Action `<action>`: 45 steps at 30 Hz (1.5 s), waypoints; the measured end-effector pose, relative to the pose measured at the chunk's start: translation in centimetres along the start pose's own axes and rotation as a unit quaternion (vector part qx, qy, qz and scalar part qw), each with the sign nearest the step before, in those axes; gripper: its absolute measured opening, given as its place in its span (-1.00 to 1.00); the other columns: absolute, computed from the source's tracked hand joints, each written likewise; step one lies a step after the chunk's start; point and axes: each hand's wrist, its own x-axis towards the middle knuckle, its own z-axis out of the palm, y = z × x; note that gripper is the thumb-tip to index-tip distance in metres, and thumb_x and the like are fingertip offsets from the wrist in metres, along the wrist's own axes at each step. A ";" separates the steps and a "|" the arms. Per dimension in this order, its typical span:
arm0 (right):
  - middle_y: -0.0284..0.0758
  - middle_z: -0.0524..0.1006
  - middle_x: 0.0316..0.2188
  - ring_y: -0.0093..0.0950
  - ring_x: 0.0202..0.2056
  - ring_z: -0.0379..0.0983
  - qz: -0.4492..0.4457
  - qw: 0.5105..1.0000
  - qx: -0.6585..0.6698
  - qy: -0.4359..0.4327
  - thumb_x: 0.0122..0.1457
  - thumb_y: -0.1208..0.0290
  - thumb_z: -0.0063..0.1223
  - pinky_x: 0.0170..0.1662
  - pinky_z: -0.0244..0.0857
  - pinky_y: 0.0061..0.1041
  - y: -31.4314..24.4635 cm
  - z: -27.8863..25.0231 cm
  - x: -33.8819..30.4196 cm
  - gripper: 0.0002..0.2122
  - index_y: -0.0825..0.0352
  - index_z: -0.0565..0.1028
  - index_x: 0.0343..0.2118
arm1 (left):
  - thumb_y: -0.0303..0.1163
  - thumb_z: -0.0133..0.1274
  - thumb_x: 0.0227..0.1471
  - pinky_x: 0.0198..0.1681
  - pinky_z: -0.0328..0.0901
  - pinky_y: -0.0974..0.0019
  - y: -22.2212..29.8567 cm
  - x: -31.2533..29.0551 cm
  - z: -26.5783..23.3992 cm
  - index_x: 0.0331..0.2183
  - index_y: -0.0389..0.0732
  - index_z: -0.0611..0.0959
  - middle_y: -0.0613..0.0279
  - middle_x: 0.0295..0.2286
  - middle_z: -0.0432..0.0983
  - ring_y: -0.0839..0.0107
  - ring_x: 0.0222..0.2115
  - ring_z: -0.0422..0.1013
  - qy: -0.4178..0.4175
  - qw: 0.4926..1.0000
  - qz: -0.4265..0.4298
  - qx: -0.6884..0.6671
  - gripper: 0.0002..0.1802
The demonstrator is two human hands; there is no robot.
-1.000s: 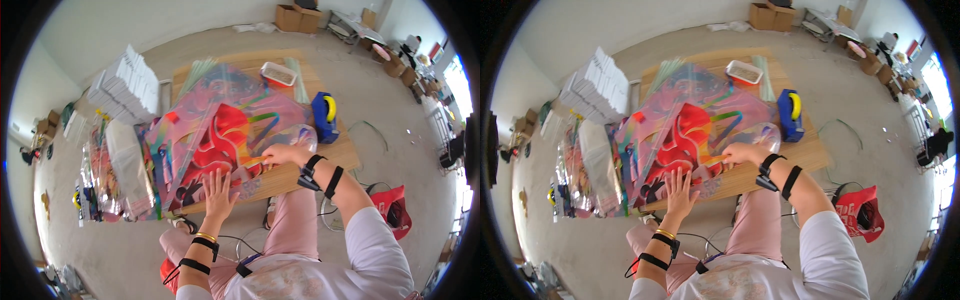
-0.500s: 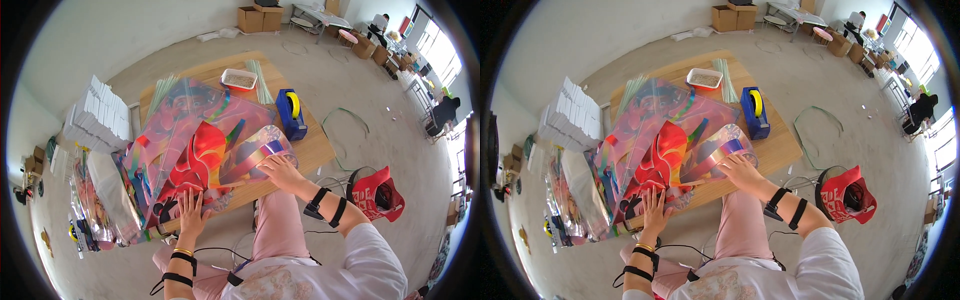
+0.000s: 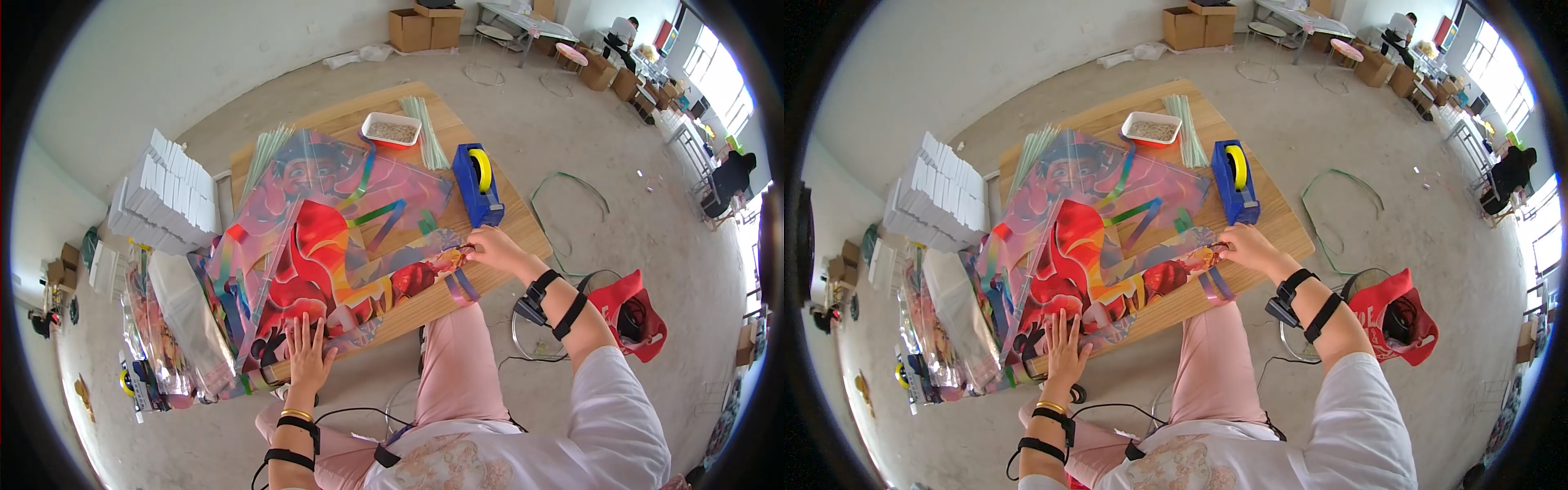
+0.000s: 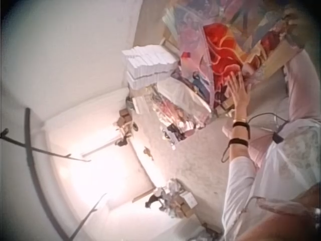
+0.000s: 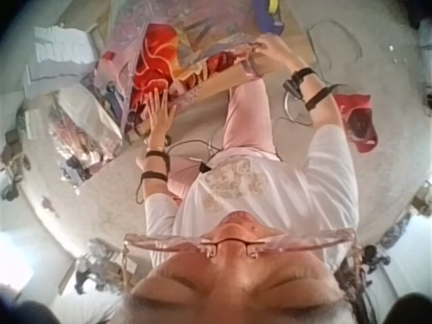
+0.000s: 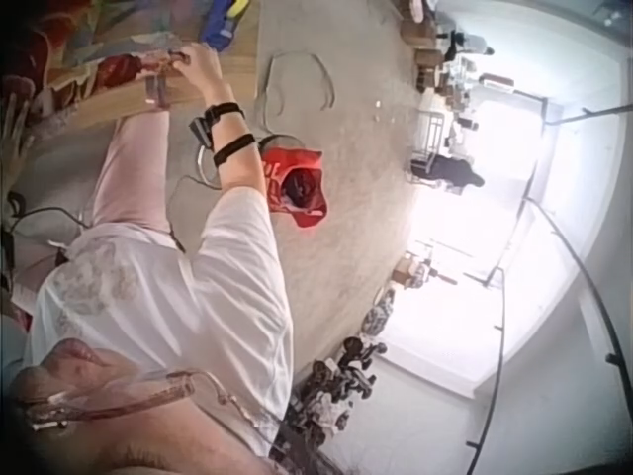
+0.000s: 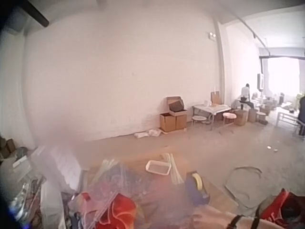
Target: The recorder is assembling colorful kites by attaching long plastic ribbons to the kite body using adhesive tape.
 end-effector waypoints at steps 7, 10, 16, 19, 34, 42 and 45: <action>-0.14 0.57 -0.50 -0.15 -0.41 0.51 0.143 0.983 0.109 -0.034 0.03 0.26 0.23 -0.34 0.33 -0.23 3.1 2.4 -0.7 -0.77 0.37 0.54 -0.46 | 0.01 0.00 0.09 0.34 -0.35 -0.16 0.0 0.0 0.0 0.30 -0.06 0.10 -0.07 0.30 -0.17 -0.06 0.32 -0.24 -0.001 1.000 -0.012 -0.001 -0.15; -0.14 0.58 -0.50 -0.16 -0.40 0.52 0.182 0.979 0.085 -0.027 0.03 0.23 0.21 -0.33 0.34 -0.22 3.4 3.3 -0.7 -0.77 0.33 0.56 -0.47 | 0.03 -0.01 0.09 0.34 -0.35 -0.16 0.1 0.1 -0.2 0.30 -0.05 0.11 -0.07 0.30 -0.16 -0.05 0.32 -0.23 -0.009 1.000 -0.018 0.004 -0.15; -0.16 0.60 -0.46 -0.17 -0.35 0.54 0.207 0.977 0.041 -0.011 0.03 0.22 0.16 -0.28 0.38 -0.23 2.9 4.0 -0.7 -0.79 0.29 0.58 -0.45 | 0.07 -0.02 0.08 0.34 -0.35 -0.16 0.3 0.1 -0.4 0.30 -0.05 0.11 -0.06 0.30 -0.15 -0.03 0.32 -0.21 -0.013 0.999 -0.026 0.014 -0.14; -0.18 0.60 -0.46 -0.18 -0.34 0.54 0.224 0.974 0.039 -0.008 0.02 0.21 0.16 -0.26 0.39 -0.22 2.8 4.0 -0.7 -0.78 0.28 0.58 -0.45 | 0.07 -0.02 0.08 0.33 -0.35 -0.17 0.3 0.2 -0.4 0.30 -0.05 0.11 -0.06 0.30 -0.15 -0.02 0.32 -0.21 -0.011 0.999 -0.029 0.011 -0.13; -0.18 0.61 -0.39 -0.16 -0.27 0.54 0.251 0.967 -0.048 0.014 0.03 0.20 0.12 -0.19 0.38 -0.17 1.7 4.5 -0.7 -0.79 0.24 0.59 -0.40 | 0.04 0.01 0.07 0.33 -0.35 -0.20 0.7 0.0 0.4 0.29 -0.06 0.13 -0.03 0.30 -0.13 0.00 0.32 -0.19 0.021 0.999 -0.034 0.012 -0.14; -0.17 0.61 -0.37 -0.16 -0.25 0.54 0.272 0.961 -0.035 0.021 0.05 0.22 0.13 -0.18 0.39 -0.19 1.6 4.2 -0.9 -0.79 0.25 0.58 -0.37 | 0.06 0.02 0.06 0.32 -0.35 -0.22 1.3 0.3 0.4 0.29 -0.06 0.13 -0.03 0.30 -0.11 0.00 0.31 -0.18 0.031 0.999 -0.035 0.020 -0.13; -0.17 0.60 -0.38 -0.16 -0.25 0.54 0.268 0.962 -0.032 0.029 0.05 0.22 0.13 -0.18 0.39 -0.19 1.5 4.4 -0.8 -0.79 0.25 0.57 -0.37 | 0.07 0.00 0.07 0.32 -0.36 -0.23 1.1 0.2 0.7 0.29 -0.06 0.13 -0.03 0.30 -0.11 -0.01 0.31 -0.17 0.031 0.998 -0.039 0.026 -0.13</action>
